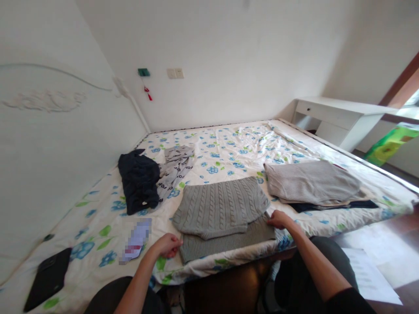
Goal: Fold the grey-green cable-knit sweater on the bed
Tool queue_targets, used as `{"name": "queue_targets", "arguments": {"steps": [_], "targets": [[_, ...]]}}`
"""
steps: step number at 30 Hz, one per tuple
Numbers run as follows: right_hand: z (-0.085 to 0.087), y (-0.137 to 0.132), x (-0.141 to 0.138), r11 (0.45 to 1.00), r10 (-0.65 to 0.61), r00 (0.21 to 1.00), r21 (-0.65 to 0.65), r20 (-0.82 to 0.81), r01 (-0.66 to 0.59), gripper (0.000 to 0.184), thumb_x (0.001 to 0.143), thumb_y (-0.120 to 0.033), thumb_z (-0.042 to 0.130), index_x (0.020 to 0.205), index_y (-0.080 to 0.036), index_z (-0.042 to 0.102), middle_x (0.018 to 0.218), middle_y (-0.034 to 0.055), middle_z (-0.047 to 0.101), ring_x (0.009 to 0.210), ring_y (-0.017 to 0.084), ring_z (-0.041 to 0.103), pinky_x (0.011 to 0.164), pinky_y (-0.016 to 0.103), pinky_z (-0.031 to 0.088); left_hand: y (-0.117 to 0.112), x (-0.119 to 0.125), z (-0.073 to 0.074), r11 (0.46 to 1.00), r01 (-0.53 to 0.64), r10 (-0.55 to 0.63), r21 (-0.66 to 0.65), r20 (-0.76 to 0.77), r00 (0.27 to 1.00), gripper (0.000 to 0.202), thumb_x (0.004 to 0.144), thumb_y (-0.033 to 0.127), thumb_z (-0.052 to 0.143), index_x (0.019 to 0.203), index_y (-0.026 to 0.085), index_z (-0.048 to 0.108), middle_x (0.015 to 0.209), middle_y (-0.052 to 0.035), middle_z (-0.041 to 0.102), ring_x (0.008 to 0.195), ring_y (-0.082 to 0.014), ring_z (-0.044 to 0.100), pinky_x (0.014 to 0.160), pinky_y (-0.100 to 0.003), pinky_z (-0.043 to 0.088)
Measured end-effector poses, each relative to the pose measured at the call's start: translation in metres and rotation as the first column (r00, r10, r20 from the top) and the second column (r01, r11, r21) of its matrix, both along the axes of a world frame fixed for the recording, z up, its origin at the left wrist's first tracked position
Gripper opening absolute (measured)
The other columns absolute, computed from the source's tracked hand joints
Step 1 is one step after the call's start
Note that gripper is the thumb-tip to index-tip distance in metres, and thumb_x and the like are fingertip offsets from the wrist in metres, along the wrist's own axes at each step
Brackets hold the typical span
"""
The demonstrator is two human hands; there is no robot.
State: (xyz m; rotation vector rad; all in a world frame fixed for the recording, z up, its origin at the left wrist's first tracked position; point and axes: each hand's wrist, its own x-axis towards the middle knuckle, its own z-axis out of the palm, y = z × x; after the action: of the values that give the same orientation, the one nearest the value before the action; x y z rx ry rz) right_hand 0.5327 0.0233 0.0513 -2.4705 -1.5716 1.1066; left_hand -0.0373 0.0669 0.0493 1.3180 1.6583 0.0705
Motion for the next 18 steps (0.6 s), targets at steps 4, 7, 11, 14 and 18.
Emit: {"name": "queue_targets", "arguments": {"steps": [4, 7, 11, 14, 18], "targets": [[0.001, 0.004, -0.018, 0.995, -0.072, 0.963, -0.082, -0.261, 0.052, 0.049, 0.111, -0.043, 0.065, 0.071, -0.015, 0.07, 0.062, 0.0043, 0.067, 0.051, 0.011, 0.059, 0.046, 0.018, 0.04, -0.001, 0.017, 0.01, 0.94, -0.312, 0.266, 0.136, 0.275, 0.924, 0.064, 0.059, 0.072, 0.094, 0.073, 0.024, 0.053, 0.057, 0.0034, 0.062, 0.053, -0.0162, 0.062, 0.054, -0.026, 0.051], [-0.004, 0.003, -0.046, 0.975, -0.144, 0.847, -0.221, -0.512, 0.032, 0.048, 0.114, -0.043, 0.062, 0.077, -0.013, 0.072, 0.063, 0.003, 0.068, 0.043, 0.007, 0.05, 0.041, 0.015, 0.034, -0.013, 0.031, 0.017, 0.914, -0.405, 0.375, -0.014, 0.408, 0.832, 0.07, 0.054, 0.072, 0.101, 0.084, 0.022, 0.063, 0.08, -0.005, 0.079, 0.07, -0.0218, 0.078, 0.07, -0.033, 0.065], [-0.012, 0.006, -0.083, 0.965, -0.256, 0.717, -0.217, -0.649, 0.148, 0.048, 0.117, -0.045, 0.058, 0.084, -0.013, 0.07, 0.071, 0.0041, 0.074, 0.044, 0.005, 0.051, 0.041, 0.012, 0.038, -0.022, 0.039, 0.02, 0.916, -0.37, 0.398, -0.155, 0.469, 0.788, 0.068, 0.058, 0.067, 0.104, 0.09, 0.019, 0.069, 0.101, -0.0156, 0.086, 0.089, -0.0299, 0.086, 0.083, -0.037, 0.071], [-0.016, 0.011, -0.096, 0.953, -0.302, 0.674, -0.203, -0.674, 0.224, 0.045, 0.116, -0.042, 0.061, 0.082, -0.014, 0.067, 0.076, 0.0046, 0.076, 0.046, 0.005, 0.052, 0.042, 0.011, 0.04, -0.021, 0.046, 0.018, 0.881, -0.437, 0.461, -0.179, 0.533, 0.71, 0.056, 0.068, 0.054, 0.105, 0.095, 0.016, 0.072, 0.112, -0.02, 0.086, 0.097, -0.0293, 0.086, 0.09, -0.036, 0.071], [-0.015, 0.013, -0.096, 0.978, -0.205, 0.735, -0.117, -0.646, 0.17, 0.037, 0.11, -0.037, 0.071, 0.08, -0.016, 0.066, 0.067, 0.0009, 0.07, 0.046, 0.006, 0.052, 0.043, 0.012, 0.042, -0.019, 0.062, 0.013, 0.838, -0.51, 0.522, -0.196, 0.562, 0.642, 0.041, 0.08, 0.041, 0.1, 0.1, 0.015, 0.075, 0.111, -0.0187, 0.087, 0.092, -0.0246, 0.086, 0.092, -0.033, 0.071]]}}
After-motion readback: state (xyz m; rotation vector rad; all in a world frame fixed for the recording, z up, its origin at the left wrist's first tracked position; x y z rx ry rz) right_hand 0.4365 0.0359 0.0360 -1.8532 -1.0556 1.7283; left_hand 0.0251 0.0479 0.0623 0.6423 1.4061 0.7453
